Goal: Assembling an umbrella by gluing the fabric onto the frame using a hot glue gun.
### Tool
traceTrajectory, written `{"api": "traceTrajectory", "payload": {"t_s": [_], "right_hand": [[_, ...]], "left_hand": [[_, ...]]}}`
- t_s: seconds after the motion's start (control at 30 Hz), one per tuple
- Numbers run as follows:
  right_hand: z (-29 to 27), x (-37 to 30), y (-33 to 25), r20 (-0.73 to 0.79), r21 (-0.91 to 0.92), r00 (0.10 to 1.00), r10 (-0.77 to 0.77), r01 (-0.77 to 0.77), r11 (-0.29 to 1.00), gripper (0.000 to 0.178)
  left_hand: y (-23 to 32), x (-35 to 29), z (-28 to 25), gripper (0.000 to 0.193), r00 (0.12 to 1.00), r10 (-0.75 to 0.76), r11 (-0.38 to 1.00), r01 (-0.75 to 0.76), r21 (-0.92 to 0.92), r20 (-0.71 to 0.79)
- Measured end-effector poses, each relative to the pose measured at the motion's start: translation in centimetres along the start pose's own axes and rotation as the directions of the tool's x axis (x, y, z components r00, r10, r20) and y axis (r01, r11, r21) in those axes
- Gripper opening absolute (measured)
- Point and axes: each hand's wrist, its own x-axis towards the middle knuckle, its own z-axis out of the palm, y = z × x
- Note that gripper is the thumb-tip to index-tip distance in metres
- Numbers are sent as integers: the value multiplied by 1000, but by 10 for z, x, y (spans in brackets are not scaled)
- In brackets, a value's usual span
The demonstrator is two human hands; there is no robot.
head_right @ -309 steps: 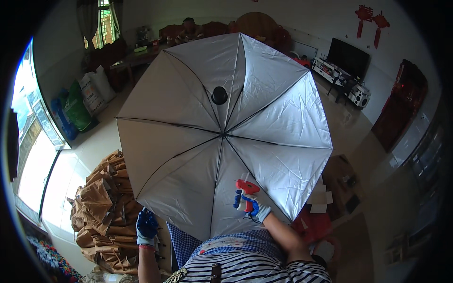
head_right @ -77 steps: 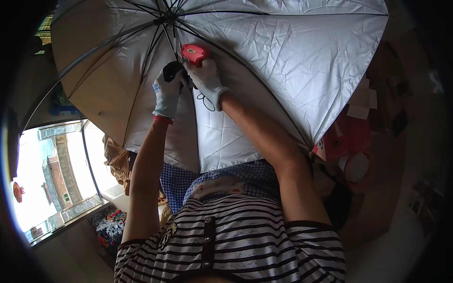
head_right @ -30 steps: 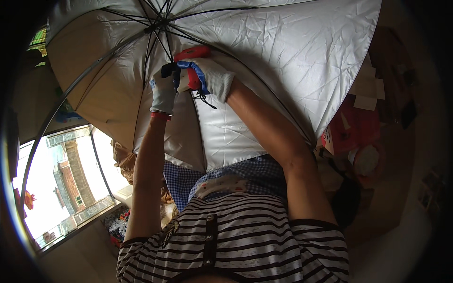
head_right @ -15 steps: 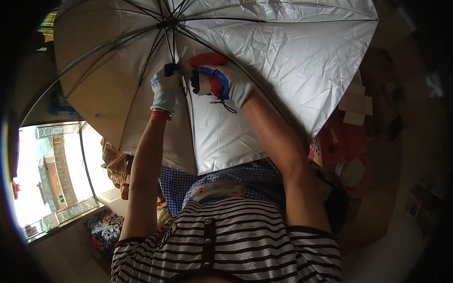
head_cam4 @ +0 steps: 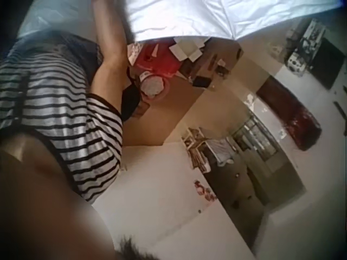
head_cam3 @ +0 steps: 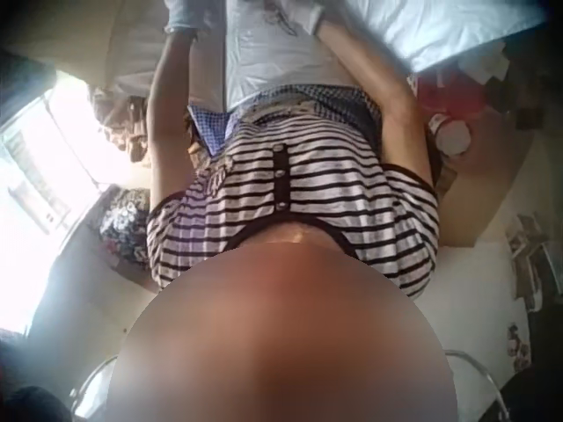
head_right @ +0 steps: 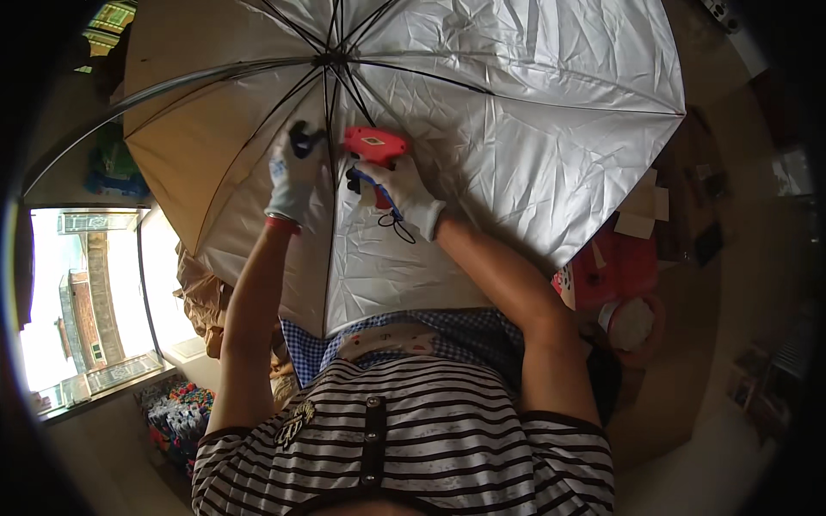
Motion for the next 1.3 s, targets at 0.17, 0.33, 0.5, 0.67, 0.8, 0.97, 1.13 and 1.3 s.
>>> {"api": "traceTrajectory", "payload": {"t_s": [0.17, 0.33, 0.5, 0.67, 0.8, 0.97, 1.13, 1.3], "right_hand": [[-9, 9, 0, -294, -202, 949, -109, 50, 978, 27], [-47, -11, 7, -381, -197, 872, -307, 248, 948, 24], [-30, -9, 3, -298, -80, 920, -255, 242, 967, 18], [-35, -8, 55, -81, -352, 947, -311, 265, 898, 19], [-43, 13, 64, -237, -396, 970, -44, -55, 917, 24], [-23, 25, 52, -298, -245, 954, 40, -117, 963, 28], [-29, 29, 79, -260, -502, 923, -282, 121, 856, 27], [-30, 18, 70, -219, -495, 974, -53, -64, 867, 26]], "left_hand": [[-14, -27, 53, 30, 960, -152, 985, 126, 122, 234], [-30, -76, 78, 19, 953, -219, 968, 239, -75, 211], [-32, -74, 95, 17, 977, -185, 977, 195, -91, 106], [-31, -71, 105, 18, 939, -238, 929, 295, -224, 249], [-25, -59, 88, 19, 887, -279, 907, 370, -204, 368], [-31, -47, 90, 23, 922, -244, 922, 316, -224, 300], [-31, -42, 106, 20, 930, -184, 945, 256, -204, 319], [-36, -46, 103, 19, 923, -256, 929, 318, -192, 287]]}}
